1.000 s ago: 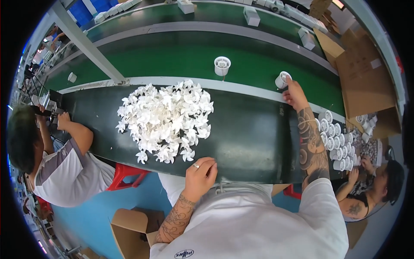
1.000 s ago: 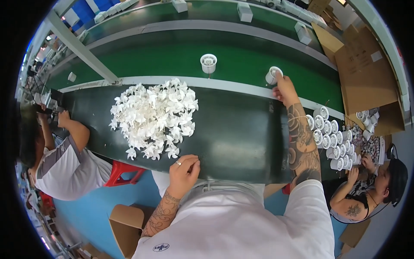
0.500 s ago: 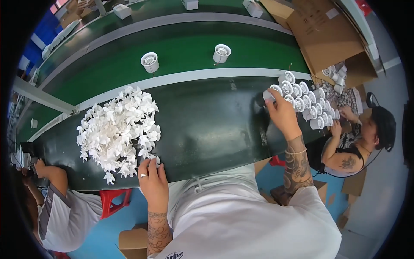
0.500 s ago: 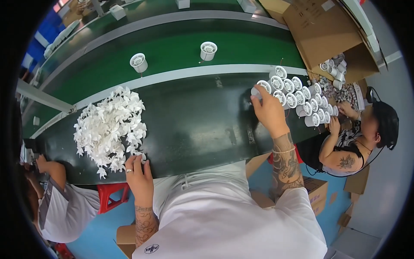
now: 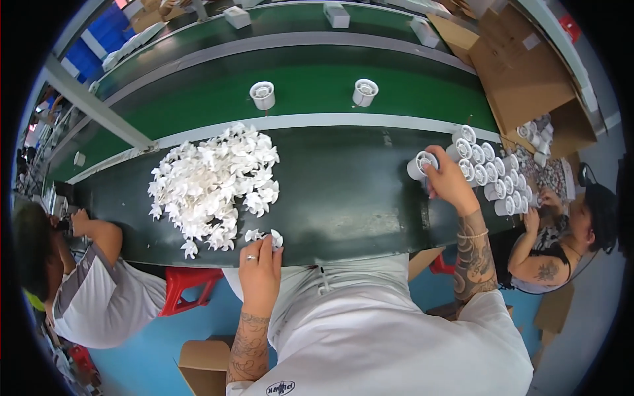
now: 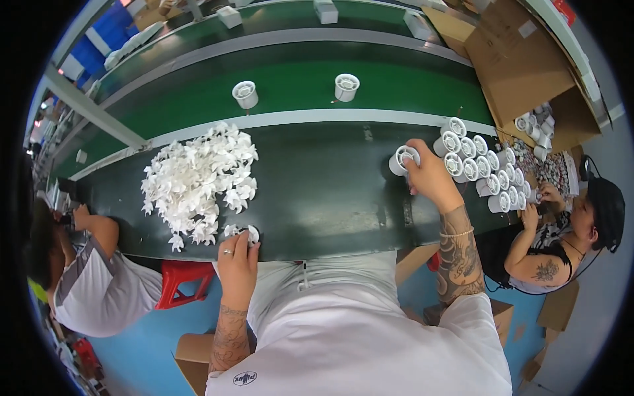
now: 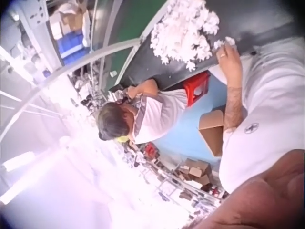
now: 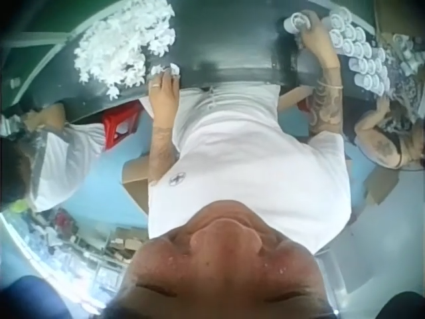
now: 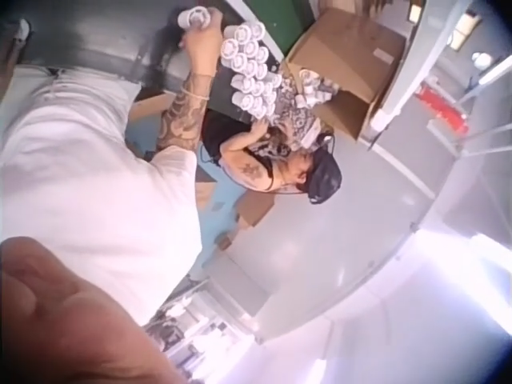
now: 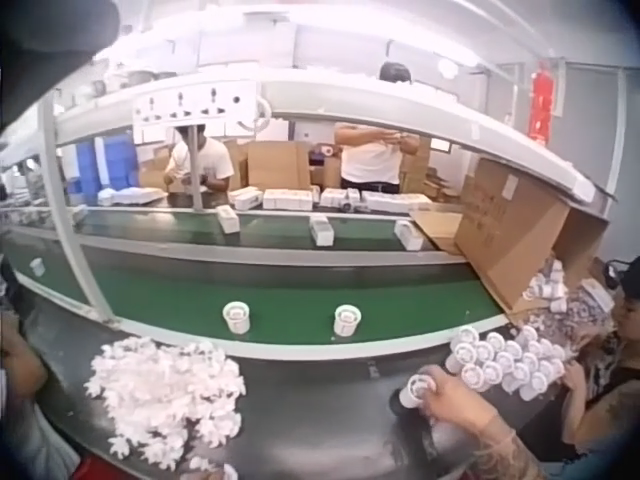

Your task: The person assembles small fans by picking up propeller blades and cylindrical housings from the workbench, fitting each blade into a housing by hand, and placing the assembled components onto the conveyor belt.

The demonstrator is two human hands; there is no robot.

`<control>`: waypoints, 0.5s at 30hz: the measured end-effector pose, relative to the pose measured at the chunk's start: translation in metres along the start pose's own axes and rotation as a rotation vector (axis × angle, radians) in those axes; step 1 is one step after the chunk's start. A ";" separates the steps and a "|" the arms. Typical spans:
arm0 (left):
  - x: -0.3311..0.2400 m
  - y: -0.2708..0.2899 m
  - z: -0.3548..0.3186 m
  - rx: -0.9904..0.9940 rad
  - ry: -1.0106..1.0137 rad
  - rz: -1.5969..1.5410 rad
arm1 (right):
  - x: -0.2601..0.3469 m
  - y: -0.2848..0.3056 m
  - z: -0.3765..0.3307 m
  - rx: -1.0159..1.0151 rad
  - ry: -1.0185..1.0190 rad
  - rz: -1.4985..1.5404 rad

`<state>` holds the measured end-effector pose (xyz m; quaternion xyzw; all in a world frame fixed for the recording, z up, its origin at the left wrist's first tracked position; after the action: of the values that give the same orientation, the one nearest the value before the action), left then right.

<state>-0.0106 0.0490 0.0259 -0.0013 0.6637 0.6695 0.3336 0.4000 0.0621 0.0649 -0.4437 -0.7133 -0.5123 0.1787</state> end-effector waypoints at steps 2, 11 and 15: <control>0.000 -0.001 0.001 -0.063 -0.013 0.021 | -0.012 0.001 0.005 0.061 -0.025 0.029; 0.007 -0.003 0.030 -0.100 -0.133 -0.178 | -0.047 -0.016 0.015 0.469 -0.205 0.876; -0.003 -0.008 0.039 -0.053 -0.019 -0.455 | -0.041 -0.021 0.019 0.482 -0.150 0.760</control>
<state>0.0125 0.0809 0.0250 -0.1533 0.6255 0.5941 0.4819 0.4086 0.0590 0.0156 -0.6557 -0.6098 -0.1962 0.3998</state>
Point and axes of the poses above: each hand's wrist, its own z-axis towards the middle knuckle, its own y-axis out of the back of the hand, x = y × z, the point moved 5 cm from there along z, towards the middle knuckle, and after that the axes turned 14 degrees about x, right-handed, at the moved point
